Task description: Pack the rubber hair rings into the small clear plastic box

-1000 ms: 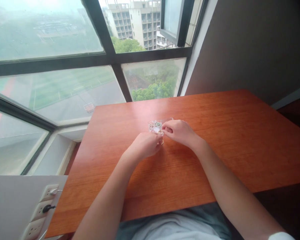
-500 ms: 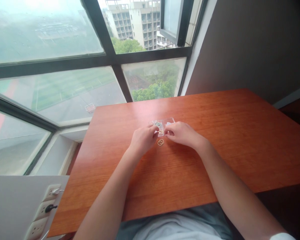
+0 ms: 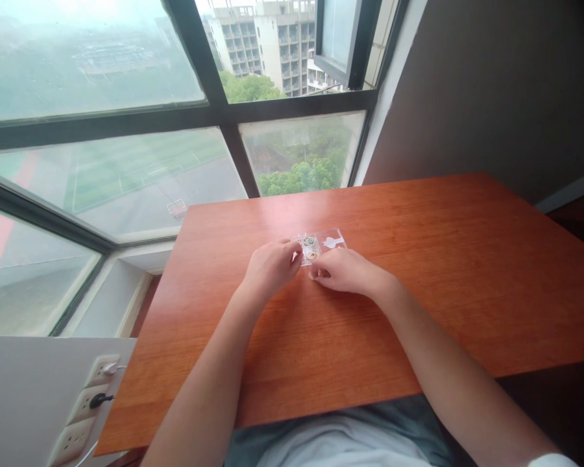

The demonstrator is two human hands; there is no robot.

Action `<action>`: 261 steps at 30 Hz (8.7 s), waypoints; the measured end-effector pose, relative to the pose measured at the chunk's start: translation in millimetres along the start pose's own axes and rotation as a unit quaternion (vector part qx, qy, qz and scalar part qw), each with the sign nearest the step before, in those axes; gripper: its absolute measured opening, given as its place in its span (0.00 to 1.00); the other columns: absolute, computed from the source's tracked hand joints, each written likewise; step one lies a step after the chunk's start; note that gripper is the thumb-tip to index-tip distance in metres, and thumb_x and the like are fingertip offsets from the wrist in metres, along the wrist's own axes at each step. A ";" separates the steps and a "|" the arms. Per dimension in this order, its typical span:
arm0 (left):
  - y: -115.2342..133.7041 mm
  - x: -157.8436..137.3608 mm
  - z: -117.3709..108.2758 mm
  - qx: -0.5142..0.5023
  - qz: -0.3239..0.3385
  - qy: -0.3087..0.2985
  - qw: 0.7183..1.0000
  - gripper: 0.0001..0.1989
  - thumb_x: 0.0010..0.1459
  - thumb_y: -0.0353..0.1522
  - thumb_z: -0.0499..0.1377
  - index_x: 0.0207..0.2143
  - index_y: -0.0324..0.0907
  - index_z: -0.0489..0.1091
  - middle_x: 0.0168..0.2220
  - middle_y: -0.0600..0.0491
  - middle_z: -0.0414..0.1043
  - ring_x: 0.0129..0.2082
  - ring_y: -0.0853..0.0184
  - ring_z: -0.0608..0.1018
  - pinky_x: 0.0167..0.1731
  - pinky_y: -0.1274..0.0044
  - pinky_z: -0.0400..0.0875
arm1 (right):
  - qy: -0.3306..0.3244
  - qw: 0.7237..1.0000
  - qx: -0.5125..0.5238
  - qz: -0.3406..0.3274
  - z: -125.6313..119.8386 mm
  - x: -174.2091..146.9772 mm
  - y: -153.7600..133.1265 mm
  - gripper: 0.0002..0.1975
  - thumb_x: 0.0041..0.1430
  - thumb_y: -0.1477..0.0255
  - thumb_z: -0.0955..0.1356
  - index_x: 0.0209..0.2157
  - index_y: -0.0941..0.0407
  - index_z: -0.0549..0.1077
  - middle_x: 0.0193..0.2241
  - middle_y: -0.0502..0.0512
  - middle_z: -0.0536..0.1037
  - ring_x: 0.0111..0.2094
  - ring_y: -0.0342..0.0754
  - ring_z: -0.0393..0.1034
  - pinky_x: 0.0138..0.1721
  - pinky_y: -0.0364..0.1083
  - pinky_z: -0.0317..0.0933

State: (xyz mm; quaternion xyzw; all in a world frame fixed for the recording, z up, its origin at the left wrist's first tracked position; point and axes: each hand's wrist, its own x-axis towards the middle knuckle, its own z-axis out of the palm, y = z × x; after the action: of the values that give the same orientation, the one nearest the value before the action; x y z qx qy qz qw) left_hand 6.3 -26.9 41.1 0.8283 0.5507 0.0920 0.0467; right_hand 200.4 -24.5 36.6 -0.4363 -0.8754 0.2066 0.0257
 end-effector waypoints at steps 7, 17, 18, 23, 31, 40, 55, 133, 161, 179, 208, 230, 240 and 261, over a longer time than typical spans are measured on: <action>0.9 -0.6 -1.8 -0.006 0.007 0.000 1.000 0.11 0.61 0.33 0.50 0.31 0.44 0.71 0.32 0.53 0.74 0.26 0.69 0.72 0.24 0.78 0.55 | 0.038 0.999 0.022 -0.025 6.1 3.7 1.9 0.06 0.56 0.72 0.66 0.32 0.52 0.76 0.28 0.49 0.78 0.29 0.43 0.68 0.29 0.41 0.50; 3.0 -2.4 -5.8 0.005 0.020 -0.023 1.000 0.12 0.62 0.33 0.49 0.30 0.43 0.71 0.32 0.52 0.75 0.26 0.68 0.72 0.23 0.78 0.54 | 0.216 0.974 0.028 0.054 0.2 8.6 7.3 0.09 0.59 0.69 0.65 0.36 0.52 0.77 0.26 0.49 0.77 0.28 0.43 0.67 0.29 0.41 0.51; 3.5 -2.8 -5.8 0.004 0.025 -0.030 0.999 0.12 0.61 0.33 0.49 0.30 0.44 0.71 0.32 0.52 0.75 0.26 0.68 0.72 0.23 0.78 0.55 | 0.197 0.978 0.015 0.062 0.6 8.7 7.4 0.09 0.59 0.69 0.65 0.36 0.52 0.77 0.27 0.49 0.77 0.29 0.44 0.68 0.28 0.42 0.50; 7.8 -3.9 -8.0 0.005 0.054 -0.061 0.997 0.10 0.60 0.31 0.51 0.34 0.45 0.73 0.32 0.53 0.76 0.27 0.67 0.74 0.25 0.78 0.58 | 0.155 0.983 -0.018 0.093 -1.7 7.4 8.5 0.10 0.60 0.66 0.64 0.37 0.50 0.78 0.31 0.50 0.80 0.31 0.45 0.70 0.28 0.42 0.50; 19.0 -4.4 -3.1 0.000 0.096 -0.110 0.989 0.09 0.59 0.31 0.53 0.35 0.46 0.73 0.35 0.52 0.77 0.32 0.66 0.77 0.28 0.78 0.64 | 0.150 0.980 -0.036 0.125 -6.1 6.2 12.7 0.11 0.60 0.66 0.63 0.36 0.50 0.78 0.32 0.50 0.80 0.32 0.46 0.71 0.28 0.42 0.51; 31.9 -6.8 4.8 0.059 0.110 -0.148 0.981 0.10 0.60 0.27 0.50 0.33 0.41 0.71 0.33 0.47 0.75 0.31 0.62 0.77 0.29 0.75 0.67 | 0.147 0.979 -0.037 0.135 -6.1 6.0 13.1 0.12 0.61 0.65 0.63 0.36 0.50 0.78 0.32 0.51 0.80 0.33 0.47 0.72 0.28 0.42 0.52; 19.9 2.0 8.6 -0.014 -0.003 0.029 0.999 0.11 0.63 0.34 0.50 0.42 0.47 0.71 0.40 0.52 0.75 0.34 0.66 0.75 0.28 0.77 0.61 | 0.137 0.977 -0.036 0.161 -7.4 4.7 19.3 0.14 0.62 0.65 0.62 0.40 0.49 0.79 0.34 0.53 0.81 0.35 0.49 0.73 0.32 0.42 0.56; -9.9 7.1 34.8 -0.009 -0.023 0.040 0.999 0.24 0.53 0.46 0.60 0.45 0.41 0.61 0.49 0.43 0.66 0.50 0.55 0.70 0.49 0.67 0.64 | 0.188 0.971 0.004 0.150 25.6 20.4 -0.6 0.24 0.61 0.61 0.63 0.57 0.53 0.65 0.44 0.60 0.74 0.41 0.53 0.72 0.40 0.46 0.62; -31.6 8.9 35.6 -0.157 0.046 0.013 0.986 0.36 0.55 0.49 0.59 0.61 0.43 0.57 0.58 0.42 0.63 0.57 0.54 0.67 0.56 0.64 0.62 | 0.124 0.970 -0.022 0.208 20.4 22.8 4.4 0.27 0.64 0.57 0.59 0.62 0.49 0.59 0.40 0.60 0.80 0.41 0.57 0.75 0.39 0.50 0.64; -28.3 9.5 34.9 -0.177 0.052 0.025 0.982 0.38 0.49 0.44 0.65 0.60 0.44 0.58 0.57 0.45 0.66 0.55 0.55 0.69 0.56 0.64 0.62 | 0.202 0.977 0.063 0.007 19.6 19.7 28.8 0.32 0.54 0.56 0.69 0.58 0.54 0.66 0.56 0.61 0.67 0.56 0.54 0.62 0.56 0.52 0.58; -30.7 10.4 27.4 -0.205 0.064 -0.001 0.977 0.27 0.52 0.44 0.63 0.54 0.46 0.66 0.50 0.47 0.69 0.50 0.57 0.71 0.50 0.67 0.67 | 0.154 0.979 0.128 -0.025 22.0 18.6 41.5 0.31 0.52 0.61 0.73 0.58 0.47 0.67 0.59 0.57 0.66 0.59 0.55 0.60 0.60 0.56 0.55; -28.7 16.8 41.4 -0.205 -0.003 0.054 0.977 0.23 0.63 0.43 0.52 0.55 0.39 0.63 0.50 0.45 0.70 0.51 0.59 0.70 0.53 0.67 0.64 | 0.218 0.962 -0.087 0.139 40.7 25.4 -12.6 0.32 0.58 0.53 0.65 0.60 0.55 0.60 0.50 0.63 0.66 0.47 0.58 0.60 0.44 0.52 0.59; -30.4 16.1 43.4 -0.203 0.003 0.061 0.977 0.22 0.63 0.42 0.53 0.55 0.40 0.64 0.51 0.45 0.70 0.52 0.59 0.70 0.54 0.67 0.63 | 0.240 0.959 -0.086 0.125 36.2 22.1 -21.3 0.15 0.59 0.63 0.66 0.46 0.54 0.68 0.50 0.62 0.65 0.46 0.56 0.62 0.42 0.50 0.62; -27.8 11.0 39.5 -0.108 0.050 0.041 0.992 0.16 0.61 0.42 0.54 0.47 0.43 0.68 0.53 0.45 0.63 0.51 0.58 0.69 0.54 0.64 0.64 | 0.140 0.894 -0.065 0.420 -23.9 -19.4 65.7 0.28 0.52 0.52 0.66 0.47 0.58 0.70 0.41 0.64 0.68 0.41 0.59 0.72 0.43 0.55 0.62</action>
State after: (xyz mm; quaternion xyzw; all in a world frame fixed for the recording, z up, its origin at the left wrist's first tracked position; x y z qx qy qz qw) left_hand -6.6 -5.0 -1.5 0.8406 0.4967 0.1868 0.1089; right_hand 267.3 3.6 35.8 -0.7883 -0.6097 0.0772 0.0302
